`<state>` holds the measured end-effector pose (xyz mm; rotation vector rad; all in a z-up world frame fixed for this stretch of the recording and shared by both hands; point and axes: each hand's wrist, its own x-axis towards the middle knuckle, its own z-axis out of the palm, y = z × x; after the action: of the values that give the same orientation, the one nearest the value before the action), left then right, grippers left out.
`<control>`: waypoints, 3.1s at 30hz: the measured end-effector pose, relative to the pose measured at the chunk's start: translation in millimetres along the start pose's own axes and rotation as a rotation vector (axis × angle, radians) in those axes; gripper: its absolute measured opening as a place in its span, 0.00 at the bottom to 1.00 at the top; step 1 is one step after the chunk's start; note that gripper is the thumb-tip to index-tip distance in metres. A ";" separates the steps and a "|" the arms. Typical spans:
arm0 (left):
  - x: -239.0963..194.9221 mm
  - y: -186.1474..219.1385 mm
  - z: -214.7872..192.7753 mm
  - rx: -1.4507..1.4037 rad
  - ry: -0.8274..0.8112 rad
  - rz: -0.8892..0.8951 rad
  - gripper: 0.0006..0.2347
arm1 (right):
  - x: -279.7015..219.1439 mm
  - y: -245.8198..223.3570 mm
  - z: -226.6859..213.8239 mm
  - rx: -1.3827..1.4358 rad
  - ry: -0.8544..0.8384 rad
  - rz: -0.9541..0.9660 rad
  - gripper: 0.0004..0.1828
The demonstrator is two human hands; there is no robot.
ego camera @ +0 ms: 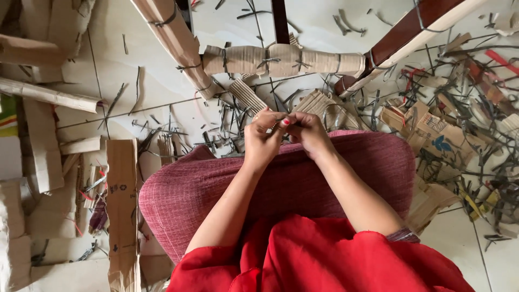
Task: The person sits on the floor and uses scissors to cut black binding strips from rolled cardboard pieces. They then wrap and tie the strips around the legs and crossbars of a wooden chair to secure the cardboard rolls in place.
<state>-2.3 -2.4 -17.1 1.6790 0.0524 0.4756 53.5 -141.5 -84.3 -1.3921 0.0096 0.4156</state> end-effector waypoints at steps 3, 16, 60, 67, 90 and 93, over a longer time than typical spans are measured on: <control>5.6 -2.6 0.0 -0.032 -0.048 -0.054 0.02 | -4.9 -8.9 1.9 -0.014 -0.012 -0.003 0.06; 1.6 18.2 -3.3 -0.072 -0.009 -0.122 0.06 | -10.8 -8.6 -1.2 -0.373 0.042 -0.085 0.04; -72.7 -116.5 17.1 0.816 -1.272 -0.575 0.25 | 40.1 42.4 -50.9 -1.689 -0.151 0.435 0.27; -68.1 -172.6 29.0 0.885 -1.164 -0.631 0.27 | 55.3 59.5 -35.5 -1.741 -0.230 0.563 0.36; -127.0 -69.5 -22.7 0.730 -0.116 -0.018 0.10 | -116.6 -106.8 -36.5 -1.363 0.149 -0.328 0.20; -141.1 30.6 -44.8 0.313 0.210 -0.024 0.06 | -127.4 -111.3 -8.3 -1.224 0.028 -0.398 0.23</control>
<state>-153.2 -8.3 -23.1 1.9248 0.3143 0.6496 -30.6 -197.9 51.4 -2.5301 -0.5748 0.0196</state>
